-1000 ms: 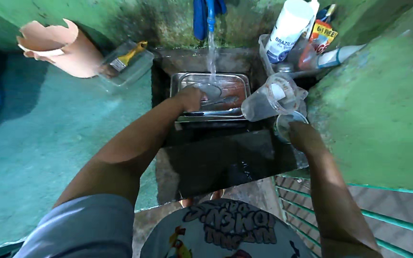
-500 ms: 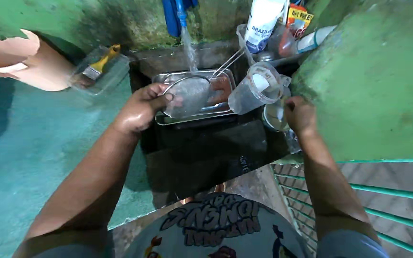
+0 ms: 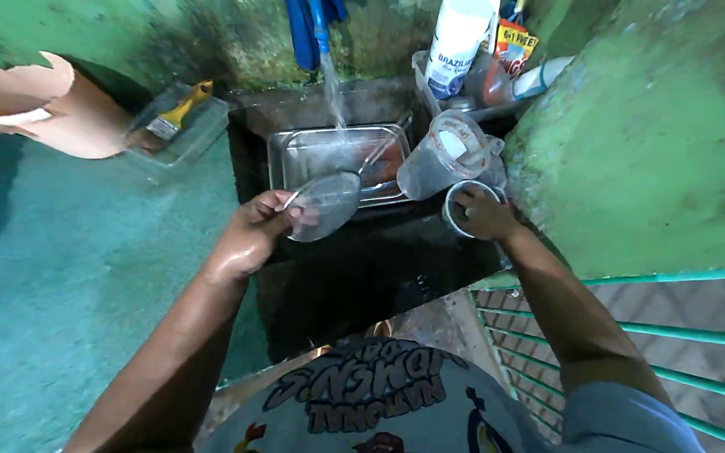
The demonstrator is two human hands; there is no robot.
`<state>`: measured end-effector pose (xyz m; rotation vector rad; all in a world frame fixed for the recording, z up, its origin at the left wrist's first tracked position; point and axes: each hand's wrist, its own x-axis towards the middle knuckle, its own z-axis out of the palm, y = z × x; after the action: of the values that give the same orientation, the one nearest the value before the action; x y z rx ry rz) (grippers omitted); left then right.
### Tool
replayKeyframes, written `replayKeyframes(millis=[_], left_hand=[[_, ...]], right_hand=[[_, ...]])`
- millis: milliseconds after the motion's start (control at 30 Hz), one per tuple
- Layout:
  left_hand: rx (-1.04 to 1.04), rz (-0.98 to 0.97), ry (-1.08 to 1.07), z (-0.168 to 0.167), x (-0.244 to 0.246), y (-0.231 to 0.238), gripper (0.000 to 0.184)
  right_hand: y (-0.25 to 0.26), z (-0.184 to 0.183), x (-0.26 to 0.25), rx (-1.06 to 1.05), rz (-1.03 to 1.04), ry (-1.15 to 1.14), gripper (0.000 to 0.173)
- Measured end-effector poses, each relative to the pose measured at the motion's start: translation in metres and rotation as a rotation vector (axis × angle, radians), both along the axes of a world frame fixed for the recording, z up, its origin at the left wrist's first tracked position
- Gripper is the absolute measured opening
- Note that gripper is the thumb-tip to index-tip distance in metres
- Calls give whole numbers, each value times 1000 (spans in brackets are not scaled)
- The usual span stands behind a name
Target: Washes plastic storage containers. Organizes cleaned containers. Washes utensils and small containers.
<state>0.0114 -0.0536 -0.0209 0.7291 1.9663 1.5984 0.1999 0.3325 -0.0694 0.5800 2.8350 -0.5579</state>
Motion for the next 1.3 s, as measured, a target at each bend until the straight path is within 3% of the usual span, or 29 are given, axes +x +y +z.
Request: replayKeyframes(millis=[67, 167, 233, 400, 567, 733, 833, 1300], left_hand=[[-132, -56, 138, 4, 3, -3, 20], [-158, -46, 158, 5, 5, -14, 20], [-90, 26, 92, 5, 4, -23, 20], [113, 205, -51, -2, 2, -57, 20], [210, 366, -47, 2, 4, -90, 21], [274, 437, -38, -4, 12, -116, 18], [300, 439, -60, -11, 18, -130, 17], [254, 446, -76, -17, 23, -158, 18]], right_hand=[[-3, 16, 5, -75, -57, 148, 47], [-8, 39, 11, 114, -406, 37, 40], [-7, 29, 18, 48, -507, -58, 43], [-40, 21, 7, -338, -456, -113, 34], [-92, 29, -72, -574, -384, 26, 37], [-103, 34, -199, -607, -490, 261, 37], [-109, 42, -248, -639, -561, 291, 36], [-108, 48, -271, -509, -610, 317, 34]])
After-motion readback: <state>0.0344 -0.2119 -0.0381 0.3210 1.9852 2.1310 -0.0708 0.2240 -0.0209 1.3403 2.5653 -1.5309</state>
